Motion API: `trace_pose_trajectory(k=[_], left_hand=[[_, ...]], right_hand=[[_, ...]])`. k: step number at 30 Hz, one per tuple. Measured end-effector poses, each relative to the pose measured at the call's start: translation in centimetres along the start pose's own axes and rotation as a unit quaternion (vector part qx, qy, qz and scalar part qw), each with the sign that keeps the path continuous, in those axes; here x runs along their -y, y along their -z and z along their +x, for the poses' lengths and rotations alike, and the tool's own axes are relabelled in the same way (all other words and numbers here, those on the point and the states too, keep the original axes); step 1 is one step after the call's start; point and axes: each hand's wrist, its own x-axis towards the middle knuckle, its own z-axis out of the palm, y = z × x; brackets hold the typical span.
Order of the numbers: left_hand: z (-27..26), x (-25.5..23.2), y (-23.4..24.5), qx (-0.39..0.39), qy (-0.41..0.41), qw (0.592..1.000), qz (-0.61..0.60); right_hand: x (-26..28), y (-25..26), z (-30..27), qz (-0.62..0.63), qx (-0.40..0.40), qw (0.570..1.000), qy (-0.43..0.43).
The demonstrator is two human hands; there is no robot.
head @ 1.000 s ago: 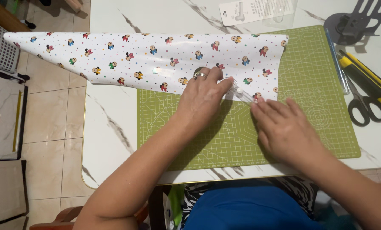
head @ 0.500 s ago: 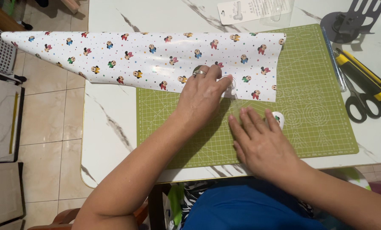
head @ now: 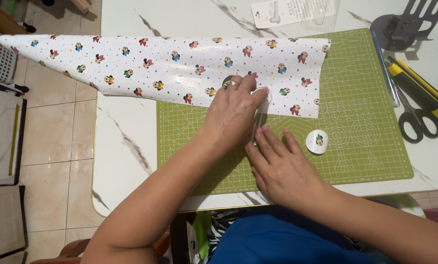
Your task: The person unrolls a roll of wrapping paper on a green cutting mat, then uses a clear circular punch tool to cut multiple round pieces from the paper. The cut circles are placed on the mat as the person continues punching additional circles.
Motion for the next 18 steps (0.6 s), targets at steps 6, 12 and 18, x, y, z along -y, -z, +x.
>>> trace_pose_trajectory(k=[6,12,18], left_hand=[[-0.1,0.2,-0.4,0.008,0.010,1.000,-0.001],[-0.1,0.3,-0.5,0.001,0.007,1.000,0.007],[0.3,0.0,0.4,0.000,0.014,1.000,0.000]], right_hand=[[0.0,-0.5,1.0,0.008,0.003,1.000,0.022],[0.0,-1.2,3.3,0.000,0.077,0.996,0.033],[-0.3,-1.9,5.8,0.016,0.084,0.995,0.055]])
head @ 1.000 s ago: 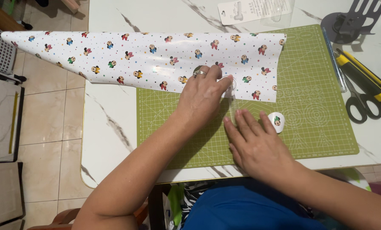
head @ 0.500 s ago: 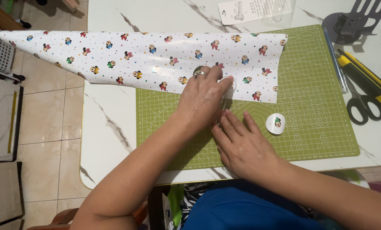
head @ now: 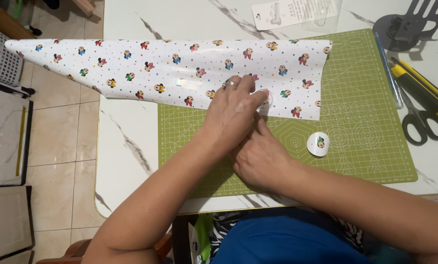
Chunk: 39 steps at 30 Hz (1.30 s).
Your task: The person unrolls a roll of wrapping paper on a green cutting mat, then uses a clear circular punch tool to cut multiple round pieces from the paper. The cut circles are placed on the mat as the person continues punching additional circles.
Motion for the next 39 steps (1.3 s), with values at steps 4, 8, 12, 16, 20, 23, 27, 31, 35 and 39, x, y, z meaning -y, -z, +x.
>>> trace_pose_trajectory(k=[4,8,12,16,20,23,27,31,35,39], left_hand=[[0.2,-0.2,0.4,0.018,0.008,1.000,-0.015],[0.5,-0.4,0.8,0.056,0.024,0.998,0.009],[0.1,-0.4,1.1,0.016,-0.001,1.000,0.014],[0.0,-1.1,0.7,0.036,0.016,0.999,0.023],[0.0,-1.7,-0.1,0.034,0.032,0.997,0.061],[-0.4,-1.9,-0.9,0.006,0.038,0.997,0.060],[-0.6,-2.0,-1.5,0.047,0.051,0.995,0.076],[-1.0,-2.2,-1.4,0.035,0.051,0.995,0.074],[-0.8,-2.4,-1.6,0.048,0.060,0.993,0.084],[-0.7,-2.6,-2.0,0.041,0.068,0.993,0.092]], right_hand=[[-0.3,-0.1,0.3,0.030,-0.134,0.990,0.020],[-0.8,2.5,-1.7,0.073,-0.035,0.997,0.015],[-4.1,8.2,-4.0,0.148,0.145,0.949,-0.236],[-11.2,11.6,1.7,0.106,-0.040,0.983,-0.144],[-12.7,10.3,8.6,0.127,0.182,0.970,-0.097],[-12.1,8.9,11.8,0.132,0.291,0.946,-0.055],[-11.2,7.0,14.0,0.094,0.326,0.941,0.007],[-10.7,5.7,14.9,0.077,0.357,0.931,0.019],[-10.4,5.2,15.1,0.088,0.374,0.923,0.009],[-10.4,4.8,15.1,0.083,0.389,0.917,0.011]])
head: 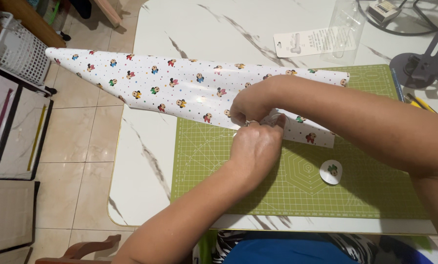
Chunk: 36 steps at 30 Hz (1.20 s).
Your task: The person unrolls a roll of wrapping paper on a green cutting mat, then uses a clear circular punch tool to cut multiple round pieces from the paper. The cut circles are placed on the mat as the person continues punching additional circles.
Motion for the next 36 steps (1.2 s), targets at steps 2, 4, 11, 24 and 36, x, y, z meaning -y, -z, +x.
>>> trace_pose_trajectory(k=[2,4,11,24,36], left_hand=[[0.0,0.1,0.0,-0.041,-0.004,0.999,-0.018],[0.0,0.2,0.0,-0.038,-0.004,0.999,-0.028],[0.0,0.4,0.3,-0.032,-0.007,0.997,-0.064],[0.1,0.4,1.3,0.005,-0.002,0.997,-0.078],[0.3,0.5,2.1,0.032,-0.002,0.996,-0.080]], right_hand=[[-0.1,0.0,0.2,0.001,-0.004,1.000,0.009],[-0.1,0.0,0.2,0.017,-0.013,0.999,0.028],[0.1,0.1,-1.1,0.051,-0.057,0.997,0.001],[-3.4,-1.1,-2.4,0.177,-0.201,0.963,0.012],[-6.0,-2.6,-2.4,0.163,-0.277,0.947,0.015]])
